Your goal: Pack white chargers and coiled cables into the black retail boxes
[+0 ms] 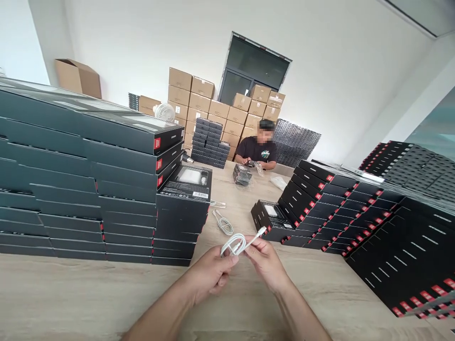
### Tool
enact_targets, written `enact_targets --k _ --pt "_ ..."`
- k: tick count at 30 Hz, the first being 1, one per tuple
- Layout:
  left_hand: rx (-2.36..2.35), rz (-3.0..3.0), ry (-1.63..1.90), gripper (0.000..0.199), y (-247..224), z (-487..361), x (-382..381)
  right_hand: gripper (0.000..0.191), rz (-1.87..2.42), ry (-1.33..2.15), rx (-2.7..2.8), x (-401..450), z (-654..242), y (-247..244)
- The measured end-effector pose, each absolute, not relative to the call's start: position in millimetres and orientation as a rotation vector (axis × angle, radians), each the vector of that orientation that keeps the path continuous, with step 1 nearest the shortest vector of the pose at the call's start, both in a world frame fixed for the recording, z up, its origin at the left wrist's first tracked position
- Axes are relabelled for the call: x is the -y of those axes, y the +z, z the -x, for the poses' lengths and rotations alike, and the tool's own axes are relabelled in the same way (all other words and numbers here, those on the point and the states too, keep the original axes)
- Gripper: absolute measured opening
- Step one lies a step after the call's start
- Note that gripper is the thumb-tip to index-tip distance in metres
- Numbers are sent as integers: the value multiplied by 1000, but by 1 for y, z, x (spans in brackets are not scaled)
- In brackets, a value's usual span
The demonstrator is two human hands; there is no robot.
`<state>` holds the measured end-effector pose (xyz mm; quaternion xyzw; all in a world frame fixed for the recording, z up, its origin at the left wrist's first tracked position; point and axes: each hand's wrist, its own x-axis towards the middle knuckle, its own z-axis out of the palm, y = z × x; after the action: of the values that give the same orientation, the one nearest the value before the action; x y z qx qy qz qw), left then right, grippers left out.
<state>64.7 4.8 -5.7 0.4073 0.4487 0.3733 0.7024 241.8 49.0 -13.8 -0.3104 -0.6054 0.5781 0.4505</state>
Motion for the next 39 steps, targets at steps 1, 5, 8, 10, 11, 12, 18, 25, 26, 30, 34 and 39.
enact_targets --k 1,5,8,10,11,12,18,25,26,30,34,39 --pt "-1012 -918 855 58 -6 -66 -5 32 762 1434 1494 -48 -242 -15" --pt "-1052 -975 860 55 -5 -70 -5 28 840 1378 1423 -45 -237 -19" --pt "-1040 -994 837 60 -4 -70 -2 28 896 1327 1379 -44 -232 -19" --pt "-985 -1010 836 66 -1 -69 1 30 857 1390 1367 -44 -230 -16" --pt "-950 -1025 838 69 0 -69 1 32 825 1439 1360 -44 -230 -14" --pt "-922 -1038 839 71 1 -68 2 34 793 1485 1354 -44 -230 -12" --pt "-1002 -1179 951 54 0 -70 -5 41 927 1247 1554 -48 -235 -9" --pt "-1408 -1737 970 21 6 -66 -6 33 1040 1095 1506 -37 -229 -7" --pt "-1425 -1756 957 18 7 -65 -6 30 1033 1080 1534 -36 -229 -7" --pt "-1430 -1780 948 13 9 -65 -6 25 1026 1065 1558 -31 -228 -6" --pt "-1496 -1865 913 5 11 -66 -6 25 1016 1078 1536 -28 -225 -4" --pt "-1588 -1842 851 10 10 -68 -6 28 993 1154 1485 -26 -220 -4"
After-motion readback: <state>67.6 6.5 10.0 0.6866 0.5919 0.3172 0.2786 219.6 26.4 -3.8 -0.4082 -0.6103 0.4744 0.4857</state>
